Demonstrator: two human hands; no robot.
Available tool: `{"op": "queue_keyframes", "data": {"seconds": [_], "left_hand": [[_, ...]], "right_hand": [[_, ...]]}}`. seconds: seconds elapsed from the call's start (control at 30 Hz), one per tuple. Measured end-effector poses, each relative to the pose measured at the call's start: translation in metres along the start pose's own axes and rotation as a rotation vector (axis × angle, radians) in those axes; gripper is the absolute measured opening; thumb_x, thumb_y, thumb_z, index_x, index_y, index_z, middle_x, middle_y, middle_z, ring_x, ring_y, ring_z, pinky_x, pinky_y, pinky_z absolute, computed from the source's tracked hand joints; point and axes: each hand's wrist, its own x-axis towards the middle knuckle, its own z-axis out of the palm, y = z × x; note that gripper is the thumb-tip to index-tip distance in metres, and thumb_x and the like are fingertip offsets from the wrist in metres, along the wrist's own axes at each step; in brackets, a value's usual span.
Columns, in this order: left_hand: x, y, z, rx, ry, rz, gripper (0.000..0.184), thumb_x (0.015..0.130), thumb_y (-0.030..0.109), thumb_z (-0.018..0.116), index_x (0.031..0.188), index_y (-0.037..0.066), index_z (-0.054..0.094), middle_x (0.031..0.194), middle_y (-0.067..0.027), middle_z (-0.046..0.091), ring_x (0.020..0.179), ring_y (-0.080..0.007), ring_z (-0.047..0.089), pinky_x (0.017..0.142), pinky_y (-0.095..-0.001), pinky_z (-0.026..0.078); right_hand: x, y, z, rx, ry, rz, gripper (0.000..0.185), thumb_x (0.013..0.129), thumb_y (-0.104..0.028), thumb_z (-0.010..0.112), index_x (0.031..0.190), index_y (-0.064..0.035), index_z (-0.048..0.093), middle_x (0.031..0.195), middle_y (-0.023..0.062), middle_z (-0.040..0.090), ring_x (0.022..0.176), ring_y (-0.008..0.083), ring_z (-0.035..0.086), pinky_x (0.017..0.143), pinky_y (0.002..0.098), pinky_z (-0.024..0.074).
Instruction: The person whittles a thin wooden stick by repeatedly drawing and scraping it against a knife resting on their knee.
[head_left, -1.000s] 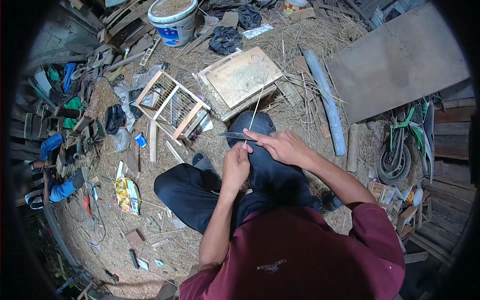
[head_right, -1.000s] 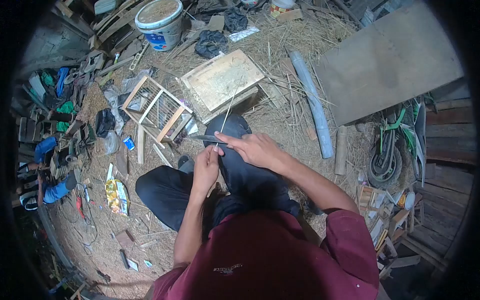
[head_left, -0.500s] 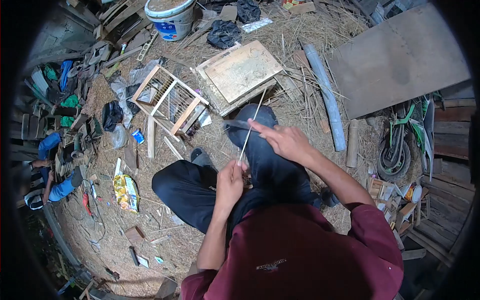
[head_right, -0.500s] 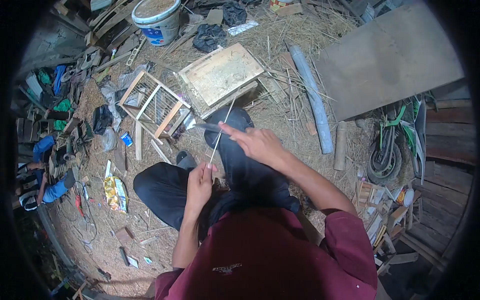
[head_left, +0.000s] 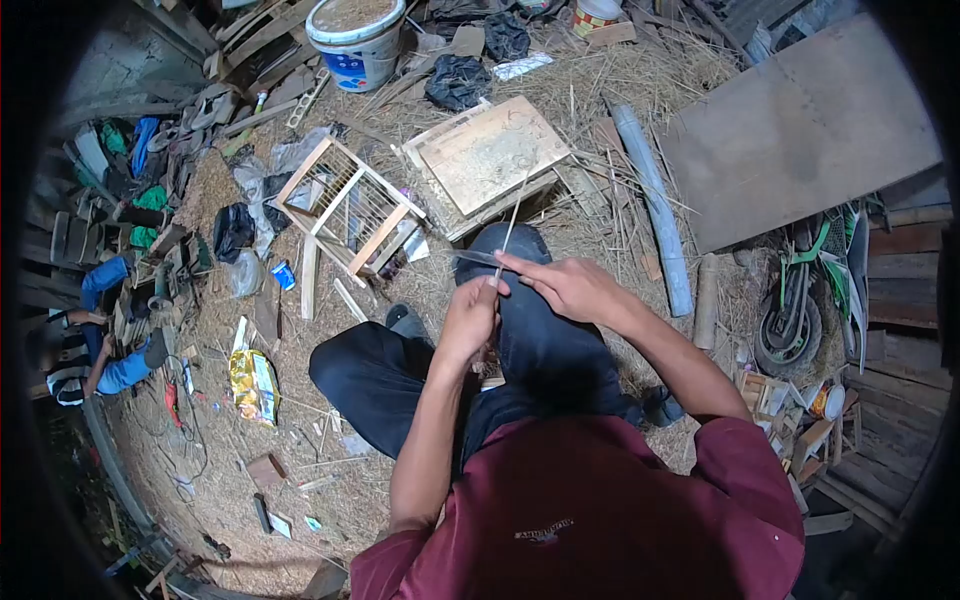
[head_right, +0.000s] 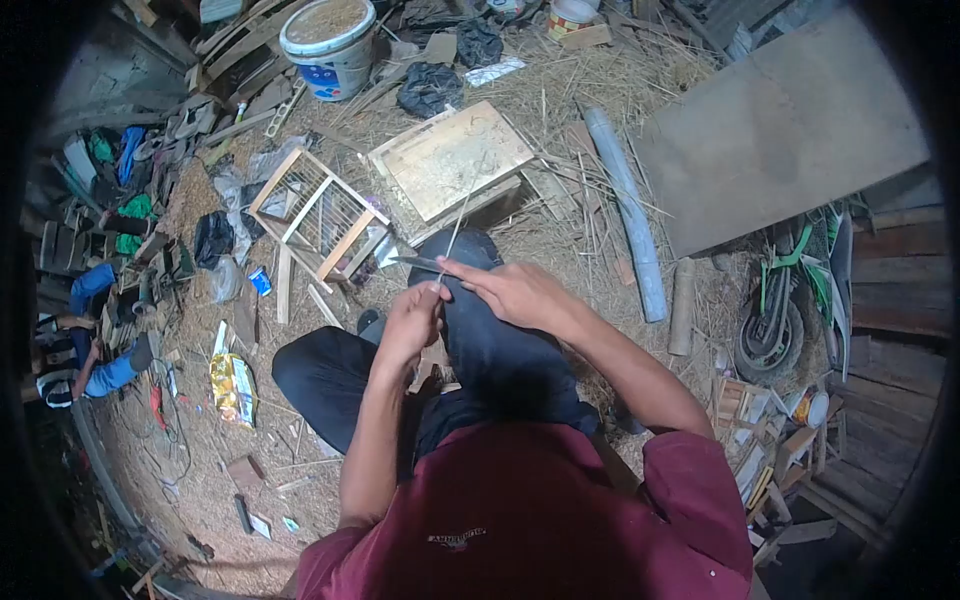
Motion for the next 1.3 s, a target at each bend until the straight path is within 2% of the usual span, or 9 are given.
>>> {"op": "queue_keyframes", "data": {"seconds": [0.03,0.3,0.6,0.7,1.0,1.1,1.3], "left_hand": [[0.007,-0.002,0.002,-0.008,0.007,0.026,0.029,0.103,0.026,0.044,0.088,0.006,0.058,0.055,0.0082,0.036,0.041,-0.0035,0.028,0.039,-0.0241,0.019],[-0.007,-0.028,0.001,0.058,0.057,0.127,0.026,0.103,0.026,0.045,0.088,0.008,0.057,0.052,0.0086,0.035,0.04,-0.0025,0.028,0.039,-0.0235,0.018],[-0.031,-0.03,0.001,0.032,0.068,0.08,0.026,0.104,0.025,0.044,0.088,0.009,0.056,0.052,0.0083,0.037,0.04,-0.0022,0.028,0.038,-0.0237,0.019],[-0.036,-0.031,-0.003,0.064,0.082,0.07,0.028,0.104,0.021,0.042,0.085,0.007,0.057,0.057,0.0088,0.037,0.051,-0.001,0.032,0.046,-0.0223,0.023],[-0.075,-0.031,-0.01,0.082,0.081,0.036,0.03,0.104,0.024,0.043,0.083,0.007,0.057,0.058,0.0085,0.038,0.05,-0.0014,0.032,0.047,-0.0219,0.024],[-0.099,-0.034,-0.014,0.083,0.092,0.012,0.027,0.103,0.026,0.046,0.084,0.009,0.055,0.057,0.0084,0.036,0.047,-0.0014,0.031,0.043,-0.0212,0.022],[-0.17,-0.039,-0.045,0.02,0.072,-0.129,0.029,0.104,0.027,0.045,0.083,0.008,0.056,0.058,0.0082,0.038,0.048,-0.0014,0.031,0.045,-0.021,0.023]], "right_hand": [[-0.001,0.001,0.001,-0.023,-0.007,0.021,0.057,0.094,-0.019,0.052,0.147,-0.0351,0.036,0.07,0.0197,0.062,0.062,0.0377,0.062,0.059,0.0473,0.0504],[-0.007,-0.002,0.01,-0.168,0.029,0.055,0.055,0.096,-0.025,0.052,0.146,-0.0373,0.036,0.07,0.0172,0.062,0.062,0.0372,0.063,0.056,0.0477,0.0515],[-0.013,-0.004,0.014,-0.225,0.045,0.084,0.05,0.098,-0.033,0.047,0.146,-0.0423,0.035,0.068,0.017,0.06,0.058,0.0366,0.063,0.053,0.0475,0.0518],[-0.014,-0.007,0.018,-0.274,0.054,0.07,0.051,0.098,-0.033,0.048,0.146,-0.0434,0.034,0.069,0.0171,0.06,0.056,0.0368,0.062,0.05,0.0477,0.0513],[-0.013,-0.004,0.018,-0.271,0.045,0.094,0.055,0.096,-0.031,0.053,0.146,-0.043,0.033,0.07,0.0181,0.06,0.057,0.0387,0.062,0.051,0.0495,0.0517],[-0.009,-0.001,0.02,-0.241,0.159,0.143,0.053,0.095,-0.028,0.055,0.144,-0.0408,0.039,0.066,0.017,0.058,0.057,0.038,0.061,0.052,0.0476,0.0505],[-0.006,0.017,0.01,-0.124,0.224,0.248,0.05,0.096,-0.023,0.053,0.144,-0.0344,0.042,0.081,0.0207,0.067,0.066,0.0401,0.064,0.06,0.0476,0.0521]]}}
